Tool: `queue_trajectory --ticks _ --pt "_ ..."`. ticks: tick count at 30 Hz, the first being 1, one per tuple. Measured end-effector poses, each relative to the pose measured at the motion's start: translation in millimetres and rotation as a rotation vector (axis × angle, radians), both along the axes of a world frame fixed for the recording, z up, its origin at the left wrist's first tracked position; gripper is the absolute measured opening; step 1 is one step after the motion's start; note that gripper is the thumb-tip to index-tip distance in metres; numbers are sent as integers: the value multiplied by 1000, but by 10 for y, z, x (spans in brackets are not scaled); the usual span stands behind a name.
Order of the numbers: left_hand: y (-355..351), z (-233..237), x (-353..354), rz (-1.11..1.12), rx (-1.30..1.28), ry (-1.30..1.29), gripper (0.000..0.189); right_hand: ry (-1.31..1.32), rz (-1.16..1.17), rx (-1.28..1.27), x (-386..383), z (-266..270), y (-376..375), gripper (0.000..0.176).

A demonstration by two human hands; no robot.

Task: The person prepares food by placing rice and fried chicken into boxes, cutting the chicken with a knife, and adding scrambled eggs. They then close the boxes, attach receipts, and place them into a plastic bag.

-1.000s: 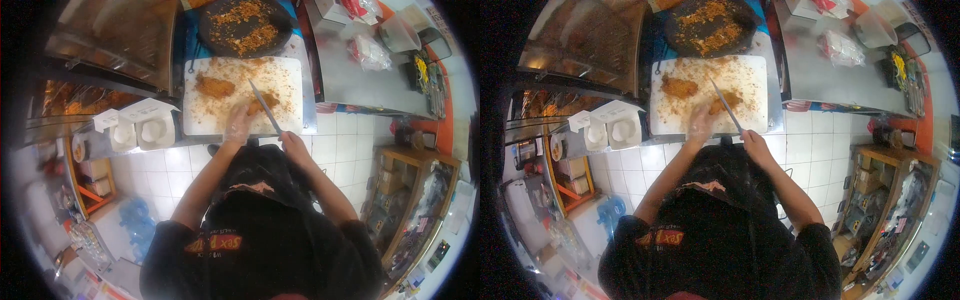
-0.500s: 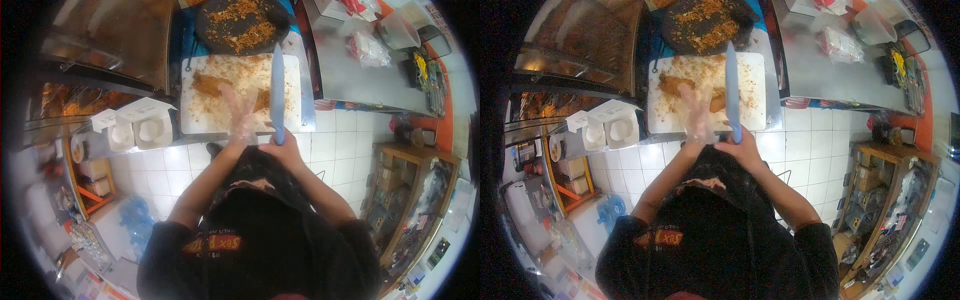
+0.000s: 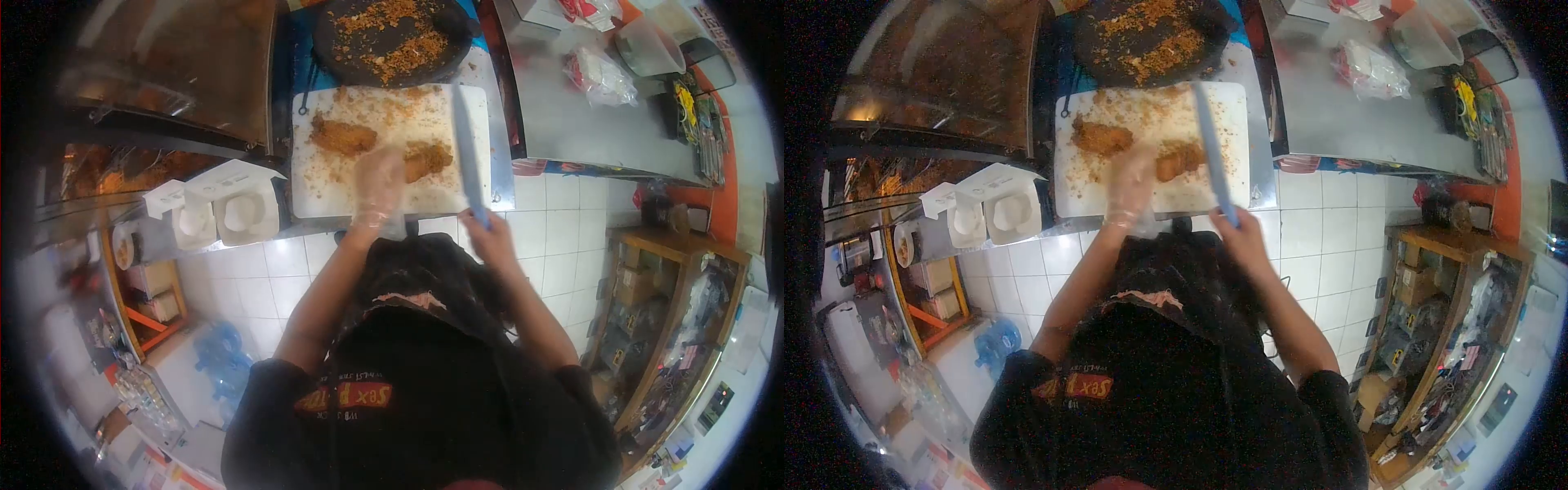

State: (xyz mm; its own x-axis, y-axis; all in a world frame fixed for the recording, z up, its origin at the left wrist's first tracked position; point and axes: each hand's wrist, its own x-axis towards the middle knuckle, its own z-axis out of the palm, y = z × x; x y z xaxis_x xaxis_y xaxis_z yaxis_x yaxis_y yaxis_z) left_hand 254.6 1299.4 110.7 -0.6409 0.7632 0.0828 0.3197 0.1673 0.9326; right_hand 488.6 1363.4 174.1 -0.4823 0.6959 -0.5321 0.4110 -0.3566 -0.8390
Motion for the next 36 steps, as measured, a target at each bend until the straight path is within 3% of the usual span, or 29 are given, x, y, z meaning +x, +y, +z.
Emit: queue_trajectory --ticks 2,3,5,9,11,12,14,15,17,20,24,26,30,32,33,35,36 --pt "29 278 45 -318 -85 684 38 -43 -118 -15 198 -9 143 17" --pt "64 274 96 -316 -86 684 38 -33 -155 -41 277 23 199 16" --pt "163 250 166 -300 -378 730 37 -21 -193 -64 357 80 253 16" --pt "185 109 23 -410 -469 580 46 -46 -296 -85 429 67 242 12" --pt "167 24 -82 -216 -185 -102 36 -14 -335 -103 434 48 225 11" --pt "156 63 -156 -218 -183 -96 36 -16 -356 -124 423 67 202 11" --pt "110 145 -308 -58 -337 -941 39 -12 -375 -147 426 81 159 11" --pt "59 131 -356 -58 -335 -935 39 6 -385 -162 436 80 145 11" --pt "-76 86 -383 -12 -35 -1302 56 29 -394 -175 450 64 132 11" --pt "-195 407 -351 -46 61 -1309 57 13 -397 -167 454 30 135 11" --pt "-280 424 -371 -48 65 -1299 57 32 -378 -185 419 20 138 11" --pt "-226 623 -323 -152 77 -1251 58 35 -363 -183 389 20 133 11" --pt "64 589 -226 -299 124 -1278 53 57 -311 -194 326 -19 105 12" --pt "248 628 -149 -203 -401 -708 44 50 -292 -199 291 -9 69 12" --pt "250 500 -142 -203 -398 -714 44 22 -283 -194 256 14 47 13" --pt "217 129 -116 -125 -414 113 38 4 -251 -194 241 -32 29 22" --pt "163 104 -109 -125 -412 109 38 -1 -250 -191 223 -67 28 22"
